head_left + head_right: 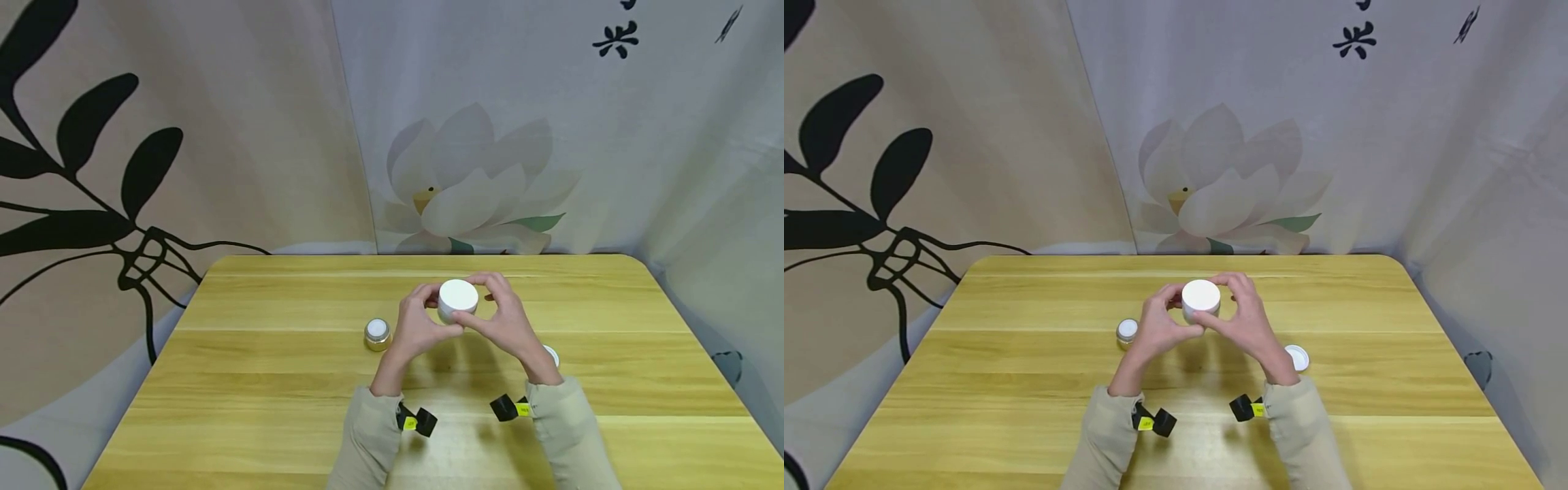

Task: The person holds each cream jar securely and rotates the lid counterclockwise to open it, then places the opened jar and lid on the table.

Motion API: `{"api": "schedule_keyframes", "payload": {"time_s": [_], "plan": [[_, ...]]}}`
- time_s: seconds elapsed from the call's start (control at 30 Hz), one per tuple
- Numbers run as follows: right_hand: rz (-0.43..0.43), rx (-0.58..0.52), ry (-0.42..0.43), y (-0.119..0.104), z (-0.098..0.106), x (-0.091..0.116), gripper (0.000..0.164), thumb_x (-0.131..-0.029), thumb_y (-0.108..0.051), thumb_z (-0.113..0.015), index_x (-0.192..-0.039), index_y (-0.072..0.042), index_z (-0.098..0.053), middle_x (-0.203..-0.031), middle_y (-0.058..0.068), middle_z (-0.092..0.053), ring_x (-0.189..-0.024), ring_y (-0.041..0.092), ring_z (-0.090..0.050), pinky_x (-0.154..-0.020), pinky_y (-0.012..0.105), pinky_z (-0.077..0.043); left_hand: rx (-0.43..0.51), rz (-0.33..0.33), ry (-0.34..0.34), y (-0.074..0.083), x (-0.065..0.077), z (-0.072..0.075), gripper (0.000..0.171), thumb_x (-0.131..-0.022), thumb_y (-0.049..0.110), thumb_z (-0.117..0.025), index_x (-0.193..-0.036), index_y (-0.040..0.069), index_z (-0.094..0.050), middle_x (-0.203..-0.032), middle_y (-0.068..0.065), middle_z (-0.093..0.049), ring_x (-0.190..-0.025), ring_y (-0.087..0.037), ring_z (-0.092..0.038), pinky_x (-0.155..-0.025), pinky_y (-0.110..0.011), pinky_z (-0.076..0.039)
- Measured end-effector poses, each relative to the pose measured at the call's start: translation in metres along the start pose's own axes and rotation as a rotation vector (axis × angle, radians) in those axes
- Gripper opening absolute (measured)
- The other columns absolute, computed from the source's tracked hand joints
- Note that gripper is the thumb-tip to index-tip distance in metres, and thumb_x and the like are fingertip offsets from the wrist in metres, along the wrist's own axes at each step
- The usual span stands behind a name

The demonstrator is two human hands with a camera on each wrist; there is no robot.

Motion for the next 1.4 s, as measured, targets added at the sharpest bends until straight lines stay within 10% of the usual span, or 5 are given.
{"api": "schedule_keyframes", "payload": {"time_s": [0.47,1.4], "plan": [[0.037,-0.045,-0.026,-0.037,0.009,0.0,0.046,-0.071,0.007,-0.073,-0.115,0.01,-0.058,-0.113,0.025,-0.055,-0.104,0.032,-0.048,-0.079,0.039,-0.04,0.006,-0.016,-0.012,-0.002,0.0,0.0,0.05,-0.066,0.009,-0.075,-0.112,-0.004,-0.061,-0.103,-0.013,-0.062,-0.088,-0.022,-0.058,-0.08,-0.037,-0.052],[0.052,-0.185,0.114,-0.004,0.013,0.003,0.05,-0.071,0.009,-0.075,-0.117,0.005,-0.057,-0.113,0.015,-0.056,-0.103,0.009,-0.049,-0.089,0.021,-0.043,-0.015,-0.047,-0.003,-0.003,0.001,0.002,0.049,-0.066,0.011,-0.077,-0.11,-0.004,-0.061,-0.102,-0.013,-0.062,-0.086,-0.022,-0.059,-0.077,-0.029,-0.052]]}}
Point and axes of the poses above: each hand's wrist, its own x-axis away from the middle knuckle, its own z-axis out of the back of the hand, y = z × x, the point moved 3 cm from there along -x, towards the middle knuckle
